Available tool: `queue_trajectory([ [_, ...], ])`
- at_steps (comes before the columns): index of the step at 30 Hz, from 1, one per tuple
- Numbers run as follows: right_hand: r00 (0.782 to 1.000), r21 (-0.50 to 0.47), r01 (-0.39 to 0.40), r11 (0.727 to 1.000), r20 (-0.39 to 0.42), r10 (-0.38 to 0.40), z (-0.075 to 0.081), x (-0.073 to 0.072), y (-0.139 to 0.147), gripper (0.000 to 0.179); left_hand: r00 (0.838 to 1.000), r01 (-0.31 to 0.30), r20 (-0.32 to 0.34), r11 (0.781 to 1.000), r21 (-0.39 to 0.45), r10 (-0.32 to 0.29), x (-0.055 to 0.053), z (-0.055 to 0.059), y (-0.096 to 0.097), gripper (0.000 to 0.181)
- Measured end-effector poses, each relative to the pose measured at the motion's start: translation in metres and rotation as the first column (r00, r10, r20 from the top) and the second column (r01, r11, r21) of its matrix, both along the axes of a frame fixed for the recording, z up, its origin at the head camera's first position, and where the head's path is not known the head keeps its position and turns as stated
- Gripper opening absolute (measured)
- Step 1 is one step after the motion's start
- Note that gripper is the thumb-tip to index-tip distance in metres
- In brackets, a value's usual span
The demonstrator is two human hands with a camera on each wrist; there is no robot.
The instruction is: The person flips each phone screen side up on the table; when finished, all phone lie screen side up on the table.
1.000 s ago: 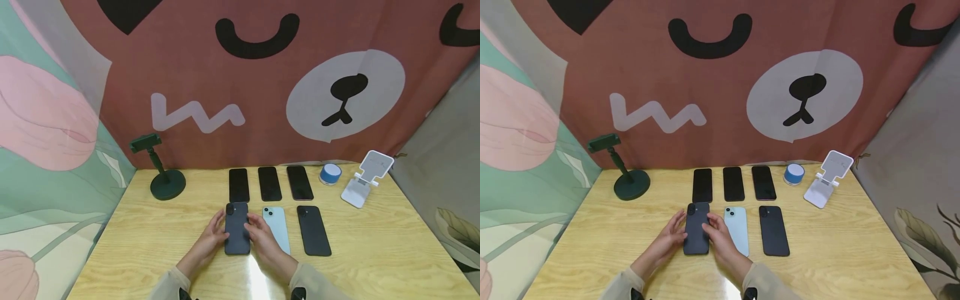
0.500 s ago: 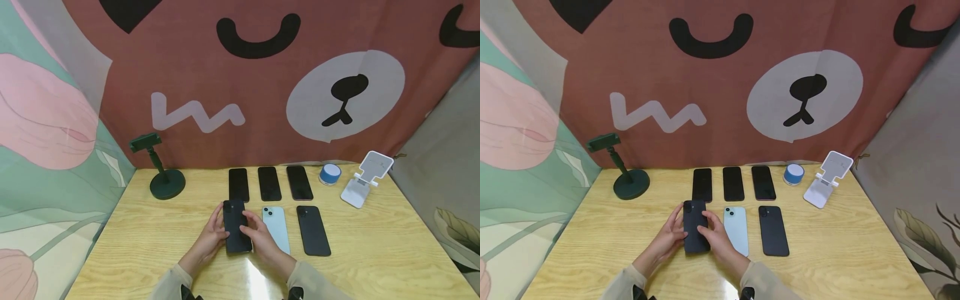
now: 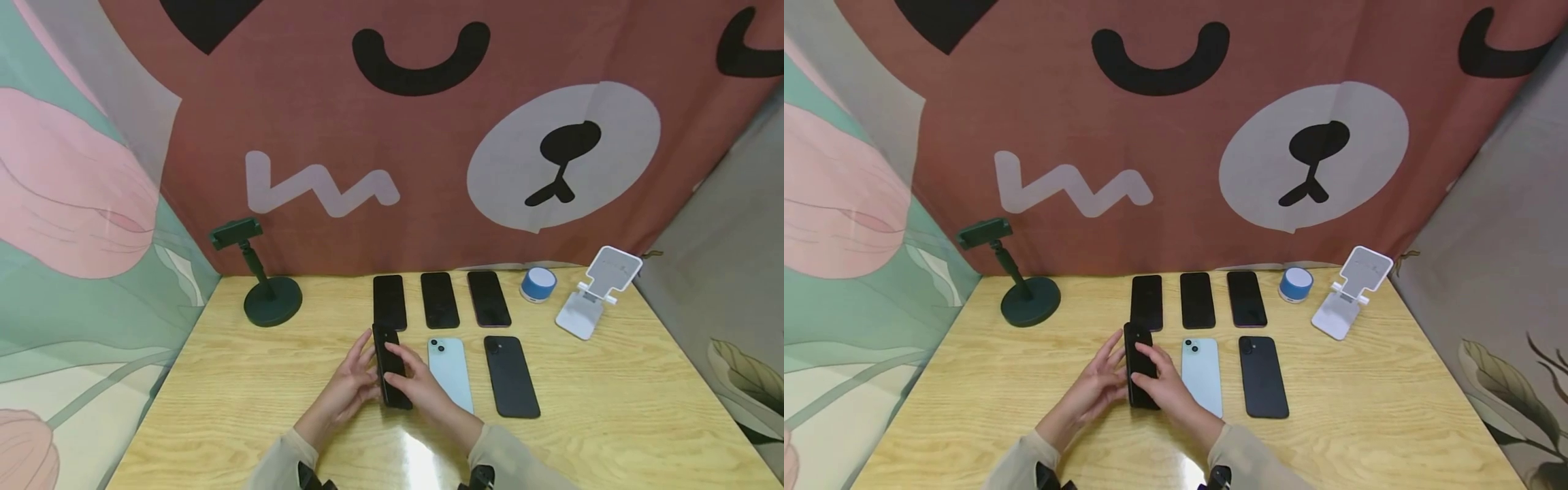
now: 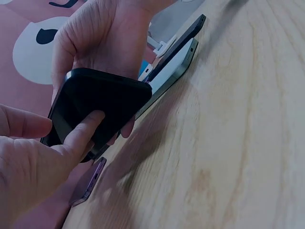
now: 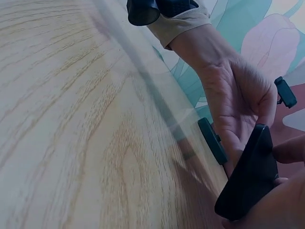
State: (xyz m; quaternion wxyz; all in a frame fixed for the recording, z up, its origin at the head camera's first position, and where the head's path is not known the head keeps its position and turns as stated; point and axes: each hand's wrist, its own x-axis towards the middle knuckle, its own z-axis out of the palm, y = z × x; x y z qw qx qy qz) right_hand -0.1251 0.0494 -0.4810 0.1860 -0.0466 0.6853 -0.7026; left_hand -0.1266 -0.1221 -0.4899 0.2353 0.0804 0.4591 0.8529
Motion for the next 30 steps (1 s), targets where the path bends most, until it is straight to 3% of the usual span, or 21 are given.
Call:
queue_trajectory([
  [8, 0.996, 0.067, -0.082, 0.994, -0.030, 0.085, 0.004, -0.001, 0.004, 0.058, 1.000, 0.014, -0.001, 0.998, -0.067, -0.014, 0.000, -0.003, 0.003, 0.091],
  [16, 0.992, -0.001, -0.122, 0.993, -0.028, 0.122, 0.007, -0.004, 0.008, 0.059, 1.000, -0.002, -0.014, 0.985, -0.171, 0.000, 0.000, -0.007, 0.009, 0.084],
  [20, 0.992, -0.041, -0.127, 0.991, -0.018, 0.126, 0.006, -0.005, 0.009, 0.060, 1.000, -0.009, 0.006, 0.985, -0.172, 0.010, 0.000, -0.008, 0.013, 0.086],
  [27, 0.988, -0.066, -0.152, 0.986, -0.036, 0.150, 0.007, -0.005, 0.010, 0.063, 0.996, 0.038, 0.088, 0.984, -0.175, -0.022, 0.001, -0.005, 0.018, 0.092],
  [30, 0.983, -0.074, -0.176, 0.982, -0.060, 0.171, 0.009, -0.004, 0.011, 0.065, 0.996, 0.035, 0.085, 0.982, -0.188, -0.019, 0.000, -0.003, 0.016, 0.090],
])
